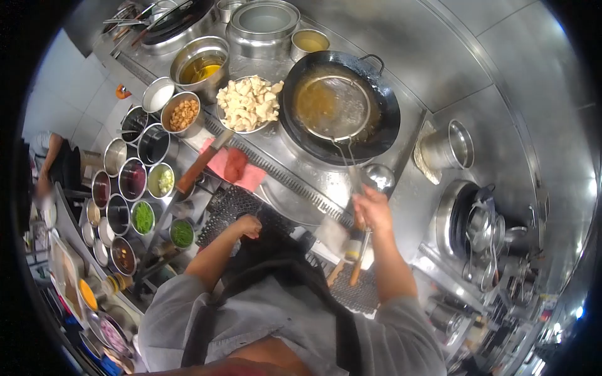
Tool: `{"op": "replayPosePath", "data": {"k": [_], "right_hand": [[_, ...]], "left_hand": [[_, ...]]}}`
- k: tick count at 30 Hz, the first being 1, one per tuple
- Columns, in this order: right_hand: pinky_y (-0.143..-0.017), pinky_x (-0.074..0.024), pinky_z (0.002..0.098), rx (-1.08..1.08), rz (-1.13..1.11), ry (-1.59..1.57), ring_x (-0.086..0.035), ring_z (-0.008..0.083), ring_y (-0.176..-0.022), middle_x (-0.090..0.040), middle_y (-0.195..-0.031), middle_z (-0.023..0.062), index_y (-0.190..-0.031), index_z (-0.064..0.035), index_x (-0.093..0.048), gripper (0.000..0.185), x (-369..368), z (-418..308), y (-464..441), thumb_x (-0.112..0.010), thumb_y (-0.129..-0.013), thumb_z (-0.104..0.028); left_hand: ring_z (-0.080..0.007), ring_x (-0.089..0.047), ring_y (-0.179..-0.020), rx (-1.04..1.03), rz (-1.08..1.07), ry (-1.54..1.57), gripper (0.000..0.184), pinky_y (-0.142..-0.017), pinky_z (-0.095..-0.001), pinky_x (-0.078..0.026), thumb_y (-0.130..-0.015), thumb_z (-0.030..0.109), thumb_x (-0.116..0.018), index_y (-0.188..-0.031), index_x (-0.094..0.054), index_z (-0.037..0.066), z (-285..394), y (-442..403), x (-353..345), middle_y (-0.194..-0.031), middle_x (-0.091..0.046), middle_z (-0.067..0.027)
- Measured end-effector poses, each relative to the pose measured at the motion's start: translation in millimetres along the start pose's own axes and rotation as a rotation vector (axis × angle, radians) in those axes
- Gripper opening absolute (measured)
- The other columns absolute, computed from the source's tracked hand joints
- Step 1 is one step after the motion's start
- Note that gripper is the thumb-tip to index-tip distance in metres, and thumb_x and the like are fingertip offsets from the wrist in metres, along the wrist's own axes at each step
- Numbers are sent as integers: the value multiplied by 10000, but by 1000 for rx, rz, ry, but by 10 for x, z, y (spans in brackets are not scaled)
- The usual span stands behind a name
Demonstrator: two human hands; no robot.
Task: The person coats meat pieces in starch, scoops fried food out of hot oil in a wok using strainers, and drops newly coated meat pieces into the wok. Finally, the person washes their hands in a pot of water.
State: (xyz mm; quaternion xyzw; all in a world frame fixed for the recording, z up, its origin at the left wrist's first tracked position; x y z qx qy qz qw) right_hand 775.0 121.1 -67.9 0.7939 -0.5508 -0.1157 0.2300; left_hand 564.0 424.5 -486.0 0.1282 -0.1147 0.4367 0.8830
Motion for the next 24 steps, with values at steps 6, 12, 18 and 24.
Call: {"op": "replayPosePath", "data": {"k": [6, 12, 18, 24], "right_hand": [[-333, -319, 222, 46, -109, -104, -454, 82, -421, -535, -603, 22, -1216, 60, -536, 431, 181, -101, -377, -638, -805, -21], [-321, -307, 235, 126, -76, -116, -416, 87, -367, -535, -576, 40, -1259, 62, -510, 470, 836, -188, -558, -631, -813, -23], [-309, -256, 225, 245, 97, -114, -413, 107, -329, -546, -561, 49, -1269, 54, -505, 464, 1640, -338, -332, -614, -829, -43], [-393, -390, 274, 277, 468, 277, -482, 109, -416, -556, -584, 57, -1302, 16, -509, 458, 2203, -206, -291, -542, -849, -46]], "left_hand": [[-270, -652, -872, 843, 585, 1157, 193, -741, -456, -562, -899, 120, -508, -997, -614, -7, 1068, -1053, -770, -922, -650, -149], [-257, -634, -972, 605, 729, 1661, 237, -757, -406, -558, -940, 139, -484, -1130, -580, 37, 1055, -1844, -1493, -1044, -646, -112], [-220, -625, -1022, 412, 786, 1798, 300, -792, -390, -547, -963, 196, -467, -1221, -550, 68, 729, -2084, -1924, -1156, -626, -84], [-199, -603, -1061, 280, 801, 1793, 342, -892, -369, -491, -967, 251, -454, -1273, -517, 110, 992, -2151, -1805, -1187, -613, -37]]}}
Point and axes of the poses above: each hand's wrist, its own y-axis away from the middle knuckle, its own x-axis out of the back of the hand, z = x × y, the point moved 1 cm from there along -y, towards the middle knuckle
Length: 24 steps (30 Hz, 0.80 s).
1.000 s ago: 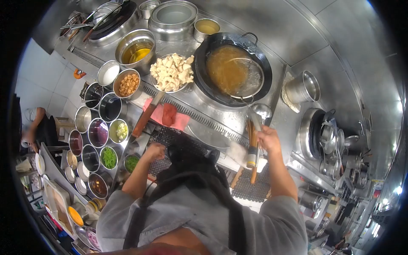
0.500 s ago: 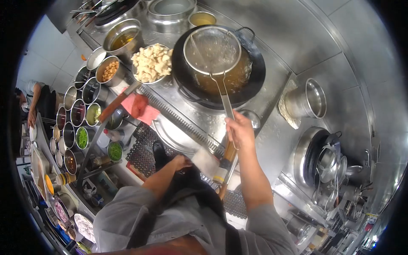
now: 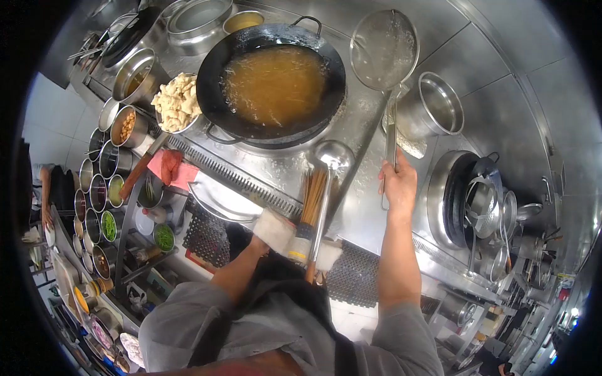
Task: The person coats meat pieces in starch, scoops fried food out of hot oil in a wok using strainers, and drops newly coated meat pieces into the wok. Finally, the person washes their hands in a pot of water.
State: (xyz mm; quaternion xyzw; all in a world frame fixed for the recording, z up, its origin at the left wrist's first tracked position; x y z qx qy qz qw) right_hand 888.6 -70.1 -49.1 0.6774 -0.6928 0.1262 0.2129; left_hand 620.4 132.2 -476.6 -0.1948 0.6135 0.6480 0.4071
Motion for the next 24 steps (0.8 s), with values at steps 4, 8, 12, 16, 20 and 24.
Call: {"op": "replayPosePath", "data": {"k": [4, 8, 12, 16, 20, 24], "right_hand": [[-698, -510, 424, 124, 99, 655, -652, 364, -731, -654, -812, 235, -1294, -43, -520, 468, -166, 593, -221, -540, -828, -81], [-786, -484, 463, 178, 87, 775, -616, 424, -864, -648, -880, 253, -1270, -37, -538, 436, -310, 1016, -310, -524, -837, -83], [-617, -506, 417, 213, 145, 744, -637, 325, -625, -640, -747, 206, -1269, -32, -537, 424, -278, 1064, -239, -517, -849, -84], [-482, -471, 361, -90, 66, 418, -587, 226, -495, -604, -651, 134, -1297, -43, -527, 442, -192, 628, -71, -515, -856, -64], [-351, -364, 277, 22, 94, 132, -452, 121, -387, -498, -559, 42, -1264, 39, -526, 405, -68, 367, 80, -505, -867, -38], [-361, -365, 273, 39, 97, 65, -458, 113, -394, -513, -568, 43, -1321, 39, -470, 453, 5, 36, 255, -515, -880, -56]], "left_hand": [[-200, -608, -1039, -26, 17, -112, 341, -856, -359, -503, -968, 248, -453, -1274, -509, 108, 35, -12, 66, -1184, -609, -44], [-203, -599, -1053, -20, 21, -162, 323, -894, -381, -497, -949, 243, -505, -1240, -503, 103, -4, -138, 315, -1169, -606, -65], [-200, -597, -1058, -2, 60, -187, 334, -891, -379, -498, -946, 237, -511, -1251, -500, 102, 3, -96, 255, -1178, -604, -64], [-197, -595, -1063, 27, 99, -193, 345, -889, -377, -498, -942, 231, -518, -1262, -497, 102, 40, 28, 128, -1187, -601, -62], [-263, -619, -1023, 34, 83, -41, 288, -781, -405, -549, -927, 102, -489, -1202, -539, 35, -117, -226, 519, -1171, -608, -102], [-275, -629, -1004, 19, 120, -104, 286, -785, -426, -557, -912, 53, -496, -1191, -535, 4, -158, -314, 636, -1177, -607, -119]]}}
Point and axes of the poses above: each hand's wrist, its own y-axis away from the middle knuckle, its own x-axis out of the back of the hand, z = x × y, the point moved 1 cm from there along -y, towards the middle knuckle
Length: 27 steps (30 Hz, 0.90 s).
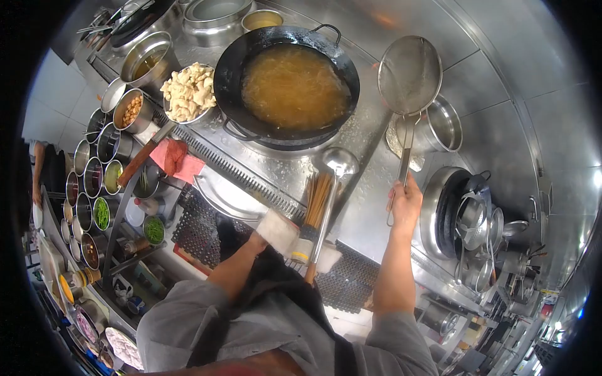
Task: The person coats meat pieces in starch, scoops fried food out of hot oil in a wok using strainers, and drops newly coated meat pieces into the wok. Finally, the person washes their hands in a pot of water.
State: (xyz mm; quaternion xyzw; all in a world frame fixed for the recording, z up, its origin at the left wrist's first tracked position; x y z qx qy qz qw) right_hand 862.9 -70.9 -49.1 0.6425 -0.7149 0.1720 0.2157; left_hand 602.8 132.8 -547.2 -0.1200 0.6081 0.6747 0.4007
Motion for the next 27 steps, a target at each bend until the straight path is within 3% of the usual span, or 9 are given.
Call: {"op": "replayPosePath", "data": {"k": [5, 15, 17, 27], "right_hand": [[-362, -357, 258, 46, -116, -108, -453, 105, -394, -512, -558, 38, -1330, 32, -464, 462, -79, -183, 19, -517, -881, -61], [-354, -355, 255, 51, -144, 39, -446, 93, -403, -521, -573, 27, -1328, 53, -452, 459, -448, -401, -29, -522, -886, -47], [-356, -354, 261, 67, -144, 62, -442, 95, -392, -525, -572, 28, -1329, 51, -453, 461, -470, -429, -19, -523, -885, -55], [-359, -362, 274, 82, -168, 131, -446, 107, -401, -500, -550, 32, -1346, 45, -437, 487, -511, -451, -2, -512, -874, -46]], "left_hand": [[-254, -642, -979, 19, 29, -78, 300, -780, -403, -564, -895, 54, -530, -1193, -548, 24, 24, 49, -112, -1180, -610, -121], [-242, -643, -977, -100, -36, -234, 303, -764, -391, -562, -903, 158, -550, -1180, -562, 36, 60, 168, -224, -1159, -620, -117], [-250, -648, -959, -11, 87, -229, 303, -746, -392, -567, -898, 160, -562, -1172, -565, 31, 107, 205, -282, -1139, -624, -121], [-256, -655, -912, -34, 108, -220, 310, -713, -394, -573, -889, 150, -580, -1159, -561, -2, 204, 366, -445, -1122, -625, -132]]}}
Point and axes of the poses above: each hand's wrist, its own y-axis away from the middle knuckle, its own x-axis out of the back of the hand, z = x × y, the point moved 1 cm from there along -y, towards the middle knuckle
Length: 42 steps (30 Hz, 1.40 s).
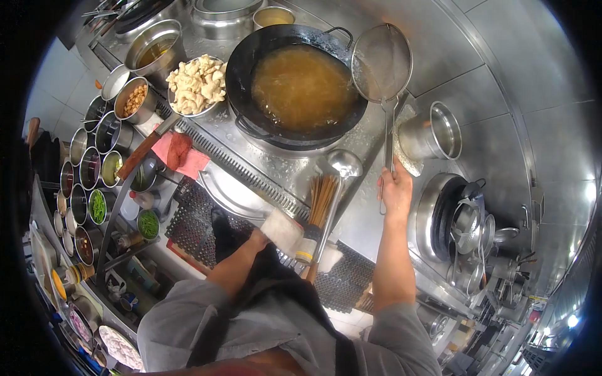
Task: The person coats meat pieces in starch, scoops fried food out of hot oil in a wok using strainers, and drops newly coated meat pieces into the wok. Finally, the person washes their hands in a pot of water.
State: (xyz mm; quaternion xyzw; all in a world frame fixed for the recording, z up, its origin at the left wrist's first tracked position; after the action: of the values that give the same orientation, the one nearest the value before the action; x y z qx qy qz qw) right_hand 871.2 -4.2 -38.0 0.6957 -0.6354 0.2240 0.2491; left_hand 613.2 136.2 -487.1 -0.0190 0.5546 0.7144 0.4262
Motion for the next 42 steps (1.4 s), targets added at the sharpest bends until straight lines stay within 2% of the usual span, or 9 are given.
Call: {"op": "replayPosePath", "data": {"k": [3, 8, 10, 13, 14, 18, 22, 30, 42], "right_hand": [[-358, -364, 272, -2, -19, -27, -445, 109, -400, -504, -559, 35, -1350, 42, -434, 491, -7, 37, -11, -514, -874, -47], [-357, -363, 268, -6, 44, -38, -459, 110, -399, -511, -556, 29, -1325, 5, -486, 461, -24, 29, -53, -519, -868, -47], [-361, -367, 270, 8, 35, -16, -461, 111, -403, -513, -559, 30, -1327, -14, -491, 461, -46, 61, -102, -517, -868, -49], [-376, -387, 281, -13, 18, 45, -466, 113, -429, -523, -578, 34, -1335, -31, -488, 465, -97, 3, -88, -522, -873, -65], [-388, -403, 291, -39, 8, 79, -470, 113, -451, -529, -593, 37, -1340, -29, -482, 468, -119, -31, -85, -527, -877, -80], [-373, -372, 282, -56, -36, 66, -456, 120, -419, -515, -571, 36, -1357, -5, -445, 489, -309, 121, -136, -508, -874, -47], [-357, -354, 278, -65, -78, -4, -463, 124, -413, -529, -578, 47, -1355, 17, -432, 510, -412, 55, -28, -528, -861, -65], [-327, -313, 265, -88, -68, 52, -457, 128, -350, -535, -548, 45, -1308, -24, -508, 468, -474, -95, 125, -538, -847, -99], [-342, -348, 276, -113, -29, 102, -462, 134, -360, -535, -551, 54, -1328, -13, -484, 490, -449, -187, 96, -520, -845, -81]], "left_hand": [[-240, -657, -853, 0, 12, -50, 271, -700, -365, -573, -889, 141, -574, -1112, -588, -12, 107, 99, 22, -1055, -644, -130], [-204, -651, -754, 239, -325, -1137, 249, -651, -288, -552, -866, 182, -629, -1007, -650, -23, 1404, 1122, -166, -881, -665, -126], [-197, -652, -800, 6, -353, -685, 271, -682, -303, -549, -836, 176, -665, -1050, -667, 9, 2165, 1646, -16, -923, -671, -121], [-178, -636, -631, -825, 327, -1235, 259, -628, -346, -516, -818, 231, -668, -904, -694, -11, 3670, 2683, -59, -709, -671, -125], [-329, -661, -765, -615, 469, -1338, 270, -718, -408, -505, -805, 243, -630, -908, -691, 0, 4077, 2871, 100, -816, -650, -235], [-353, -638, -940, -704, 911, -1710, 404, -831, -433, -500, -755, 301, -664, -976, -652, -37, 4970, 2918, 740, -964, -644, -262], [-339, -588, -1068, -373, 738, -1801, 571, -928, -416, -473, -714, 333, -691, -1144, -571, -23, 5149, 2613, 1017, -1210, -566, -246], [-413, -632, -883, -720, 574, -1845, 399, -812, -474, -510, -766, 279, -604, -1027, -611, -22, 4813, 2228, 1313, -904, -655, -253], [-399, -635, -882, -646, 564, -1802, 376, -813, -470, -506, -774, 276, -589, -986, -614, -34, 4791, 2440, 1025, -910, -657, -244]]}}
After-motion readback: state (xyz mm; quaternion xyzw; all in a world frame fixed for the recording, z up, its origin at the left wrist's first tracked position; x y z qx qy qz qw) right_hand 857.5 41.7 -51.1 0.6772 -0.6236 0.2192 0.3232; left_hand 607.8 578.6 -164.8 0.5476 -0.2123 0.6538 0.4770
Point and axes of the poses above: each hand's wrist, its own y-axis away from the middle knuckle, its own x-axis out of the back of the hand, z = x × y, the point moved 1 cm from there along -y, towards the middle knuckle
